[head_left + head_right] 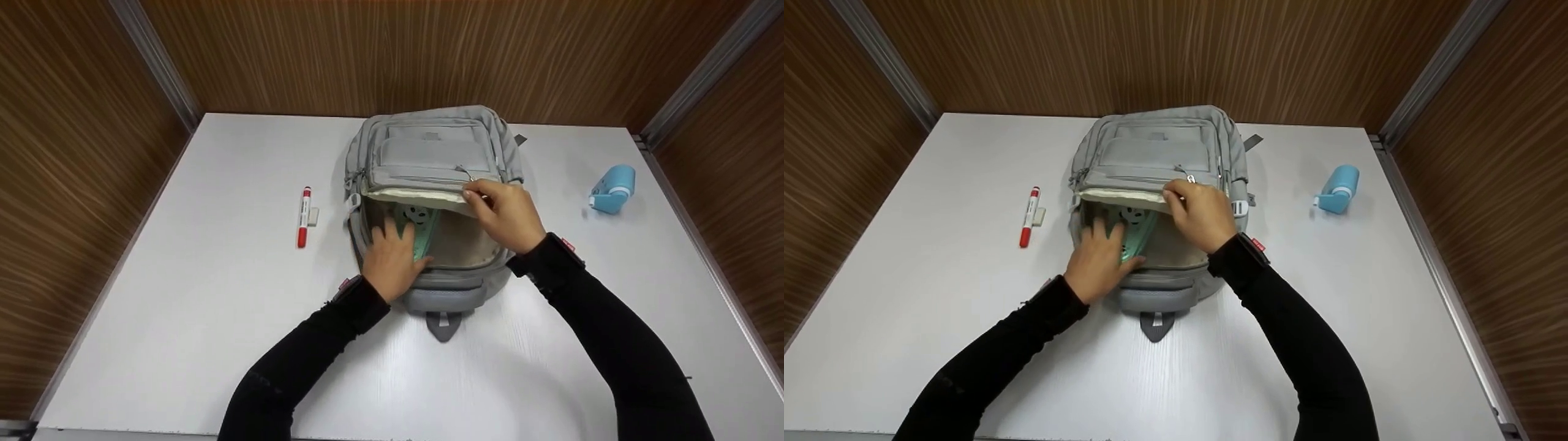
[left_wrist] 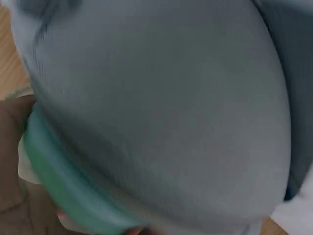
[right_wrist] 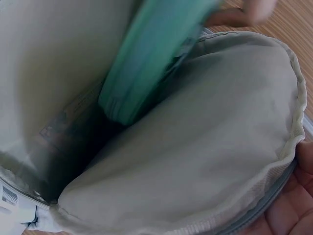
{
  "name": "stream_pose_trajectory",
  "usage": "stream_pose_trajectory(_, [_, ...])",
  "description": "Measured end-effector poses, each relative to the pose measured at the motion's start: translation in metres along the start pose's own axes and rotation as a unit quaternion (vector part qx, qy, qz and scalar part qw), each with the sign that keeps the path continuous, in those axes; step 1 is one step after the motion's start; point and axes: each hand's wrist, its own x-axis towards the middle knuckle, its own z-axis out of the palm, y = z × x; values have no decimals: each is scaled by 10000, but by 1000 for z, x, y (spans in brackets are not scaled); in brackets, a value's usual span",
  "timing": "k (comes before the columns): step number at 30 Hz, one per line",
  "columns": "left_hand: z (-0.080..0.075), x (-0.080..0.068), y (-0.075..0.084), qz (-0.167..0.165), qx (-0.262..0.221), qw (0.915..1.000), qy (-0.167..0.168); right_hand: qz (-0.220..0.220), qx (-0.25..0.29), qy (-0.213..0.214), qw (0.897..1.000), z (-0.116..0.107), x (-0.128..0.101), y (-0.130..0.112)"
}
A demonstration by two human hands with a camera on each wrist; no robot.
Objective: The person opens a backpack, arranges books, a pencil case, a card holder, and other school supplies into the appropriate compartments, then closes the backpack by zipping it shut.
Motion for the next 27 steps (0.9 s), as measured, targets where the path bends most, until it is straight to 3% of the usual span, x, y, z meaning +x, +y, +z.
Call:
stream_pose_trajectory(3, [2,1,5,358,-106,9988,-308,-2,38,9,10000,0,-1,1])
stream_pose_trajectory(6, [1,3,5,585,-140,9976,-337,-15,50,38,10000,0,-1,2])
stream_pose_trajectory(11, [0,12,2,310,-147,9992,-224,-71,110,71,9999,1,-3,2])
stream_pose_trajectory(15, [2,21,-6,138,136,9994,273,-79,146,95,9998,2,-5,2])
stream_pose_trajectory(19, [4,32,-16,303,694,9931,891,-134,158,139,9997,2,-8,1])
stream_pose_trajectory(21, [4,39,-20,363,723,9922,952,-208,142,137,9996,2,-9,1])
stream_pose_trajectory(24, [3,51,-25,372,320,9969,620,-350,93,87,9993,2,-10,0])
stream_pose_trajectory(27, [-1,62,-27,47,-245,9997,-41,-479,81,31,9988,2,-13,-1])
